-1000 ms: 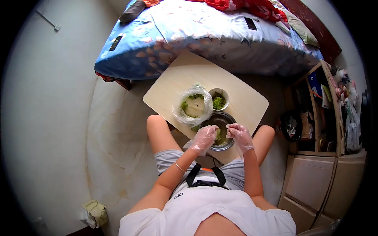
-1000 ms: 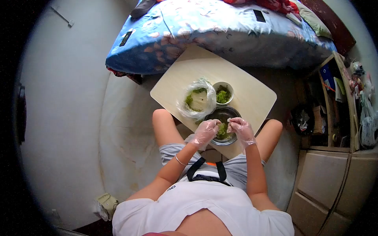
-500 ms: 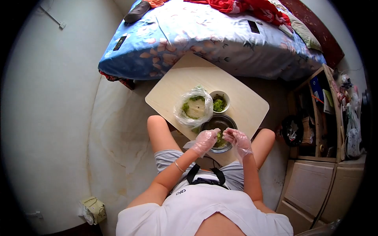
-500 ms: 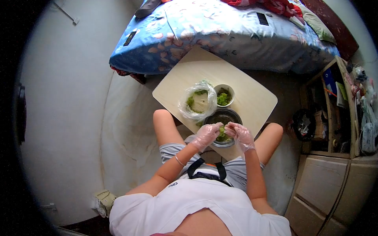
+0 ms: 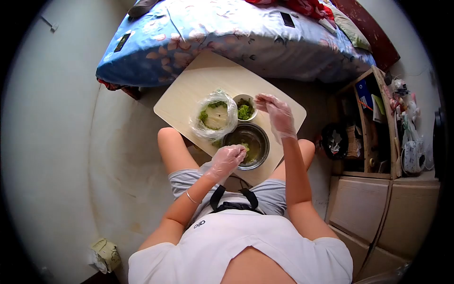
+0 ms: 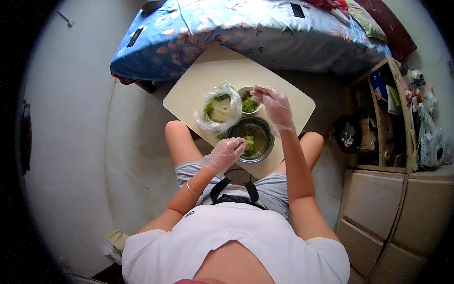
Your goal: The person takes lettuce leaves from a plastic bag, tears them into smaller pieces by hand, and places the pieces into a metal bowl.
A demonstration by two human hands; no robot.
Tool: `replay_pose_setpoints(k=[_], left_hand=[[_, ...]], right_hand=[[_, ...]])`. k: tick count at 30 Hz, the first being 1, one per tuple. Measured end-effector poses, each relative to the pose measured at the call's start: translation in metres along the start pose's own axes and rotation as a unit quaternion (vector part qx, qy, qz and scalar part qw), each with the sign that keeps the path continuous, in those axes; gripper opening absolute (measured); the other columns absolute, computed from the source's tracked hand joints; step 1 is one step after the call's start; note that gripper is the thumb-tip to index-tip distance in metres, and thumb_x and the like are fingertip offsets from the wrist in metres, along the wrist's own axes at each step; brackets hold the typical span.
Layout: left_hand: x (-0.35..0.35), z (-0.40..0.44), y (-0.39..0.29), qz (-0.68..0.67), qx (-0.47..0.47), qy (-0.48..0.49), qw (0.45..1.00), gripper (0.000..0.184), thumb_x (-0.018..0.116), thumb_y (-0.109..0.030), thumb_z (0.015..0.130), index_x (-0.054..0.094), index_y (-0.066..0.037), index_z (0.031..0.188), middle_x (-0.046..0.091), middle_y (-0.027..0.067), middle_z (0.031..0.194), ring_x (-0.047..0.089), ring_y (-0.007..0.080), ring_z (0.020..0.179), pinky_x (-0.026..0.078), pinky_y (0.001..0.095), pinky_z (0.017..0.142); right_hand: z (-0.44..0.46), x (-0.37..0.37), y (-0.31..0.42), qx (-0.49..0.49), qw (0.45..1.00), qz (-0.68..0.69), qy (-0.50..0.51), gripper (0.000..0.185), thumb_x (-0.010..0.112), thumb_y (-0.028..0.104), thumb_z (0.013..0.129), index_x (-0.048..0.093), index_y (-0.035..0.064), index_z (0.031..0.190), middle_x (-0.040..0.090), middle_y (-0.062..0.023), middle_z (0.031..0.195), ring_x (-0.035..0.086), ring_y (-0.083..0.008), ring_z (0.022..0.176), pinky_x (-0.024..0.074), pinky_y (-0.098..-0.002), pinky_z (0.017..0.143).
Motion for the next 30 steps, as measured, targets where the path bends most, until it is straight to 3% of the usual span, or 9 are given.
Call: replay_pose_setpoints(k=[3, 6, 11, 13, 15, 18, 21, 24, 30], left_hand=[[-0.005, -0.007, 0.001, -0.034, -0.011, -0.015, 0.999, 0.014, 0.061, -0.015, 0.089, 0.065, -0.002, 0.094, 0.065, 0.0173, 0.079, 0.064, 0.0310, 0.069, 0.051, 0.0363, 0.063], [-0.005, -0.013, 0.007, -0.052, -0.037, 0.007, 0.998, 0.015, 0.061, -0.014, 0.090, 0.065, -0.001, 0.096, 0.065, 0.0144, 0.077, 0.064, 0.0235, 0.066, 0.050, 0.0322, 0.061], [-0.021, -0.019, 0.021, -0.111, -0.086, -0.013, 0.990, 0.017, 0.060, -0.014, 0.091, 0.065, 0.000, 0.100, 0.064, 0.0095, 0.075, 0.060, 0.0133, 0.065, 0.049, 0.0286, 0.060], [-0.030, -0.018, 0.031, -0.116, -0.147, -0.032, 0.982, 0.015, 0.061, -0.012, 0.087, 0.066, -0.001, 0.097, 0.065, 0.0173, 0.079, 0.064, 0.0282, 0.069, 0.050, 0.0342, 0.066], [-0.042, -0.010, 0.046, -0.097, -0.138, -0.046, 0.985, 0.014, 0.061, -0.010, 0.087, 0.066, -0.001, 0.096, 0.066, 0.0186, 0.081, 0.065, 0.0305, 0.072, 0.051, 0.0357, 0.067], [-0.053, 0.011, 0.080, 0.053, 0.000, -0.129, 0.990, 0.017, 0.059, -0.010, 0.087, 0.064, 0.000, 0.099, 0.065, 0.0153, 0.081, 0.065, 0.0277, 0.070, 0.051, 0.0368, 0.064], [-0.057, 0.040, 0.104, 0.167, 0.018, -0.168, 0.971, 0.010, 0.058, -0.006, 0.085, 0.066, -0.002, 0.089, 0.065, 0.0196, 0.083, 0.066, 0.0338, 0.080, 0.053, 0.0414, 0.072], [-0.038, 0.077, 0.161, 0.412, -0.084, 0.031, 0.907, 0.017, 0.052, -0.006, 0.086, 0.067, -0.003, 0.092, 0.066, 0.0209, 0.086, 0.067, 0.0353, 0.079, 0.055, 0.0439, 0.070], [-0.013, 0.097, 0.244, 0.453, -0.087, 0.037, 0.886, 0.015, 0.055, -0.006, 0.083, 0.069, -0.001, 0.086, 0.067, 0.0217, 0.085, 0.068, 0.0336, 0.076, 0.056, 0.0435, 0.067]], right_hand=[[0.034, 0.006, -0.051, -0.239, 0.852, -0.464, 0.049, 0.025, 0.053, 0.007, 0.088, 0.067, 0.0066, 0.109, 0.069, -0.0168, 0.096, 0.068, -0.0256, 0.085, 0.0537, -0.0350, 0.077], [0.057, -0.011, -0.108, -0.215, 0.791, -0.572, 0.037, 0.020, 0.056, 0.008, 0.087, 0.069, 0.0084, 0.102, 0.068, -0.0164, 0.097, 0.067, -0.0305, 0.085, 0.0533, -0.0386, 0.077], [0.051, -0.020, -0.090, -0.223, 0.838, -0.498, -0.009, 0.022, 0.059, 0.002, 0.084, 0.067, 0.0065, 0.103, 0.069, -0.0157, 0.091, 0.068, -0.0302, 0.081, 0.0538, -0.0356, 0.073], [0.048, -0.023, -0.088, -0.233, 0.866, -0.443, 0.001, 0.018, 0.059, 0.000, 0.084, 0.066, 0.0031, 0.101, 0.070, -0.0138, 0.085, 0.069, -0.0244, 0.075, 0.0546, -0.0327, 0.070], [0.047, -0.033, -0.098, -0.066, 0.973, -0.221, -0.028, 0.010, 0.063, 0.000, 0.085, 0.065, 0.0004, 0.094, 0.068, -0.0095, 0.079, 0.065, -0.0180, 0.069, 0.0535, -0.0300, 0.065], [0.034, -0.038, -0.108, 0.037, 0.997, -0.052, -0.053, 0.008, 0.061, 0.006, 0.089, 0.062, -0.0022, 0.090, 0.064, -0.0064, 0.076, 0.062, -0.0139, 0.067, 0.0527, -0.0279, 0.063], [0.014, -0.040, -0.118, 0.122, 0.989, 0.046, -0.074, 0.013, 0.060, 0.011, 0.091, 0.061, -0.0020, 0.090, 0.064, -0.0070, 0.076, 0.061, -0.0143, 0.066, 0.0524, -0.0278, 0.063], [-0.027, -0.032, -0.116, 0.137, 0.978, 0.143, -0.070, 0.018, 0.056, 0.016, 0.095, 0.060, -0.0013, 0.098, 0.064, -0.0110, 0.082, 0.060, -0.0164, 0.068, 0.0525, -0.0294, 0.064], [-0.086, -0.046, -0.119, 0.157, 0.950, 0.264, -0.047, 0.023, 0.054, 0.018, 0.097, 0.058, -0.0025, 0.106, 0.064, -0.0140, 0.085, 0.060, -0.0188, 0.071, 0.0530, -0.0313, 0.066]])
Point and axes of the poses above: each hand's wrist, its own z-axis towards the middle knuckle, its own x-axis out of the palm, y = z × x, the point moved 4 cm from there along z, towards the middle knuckle
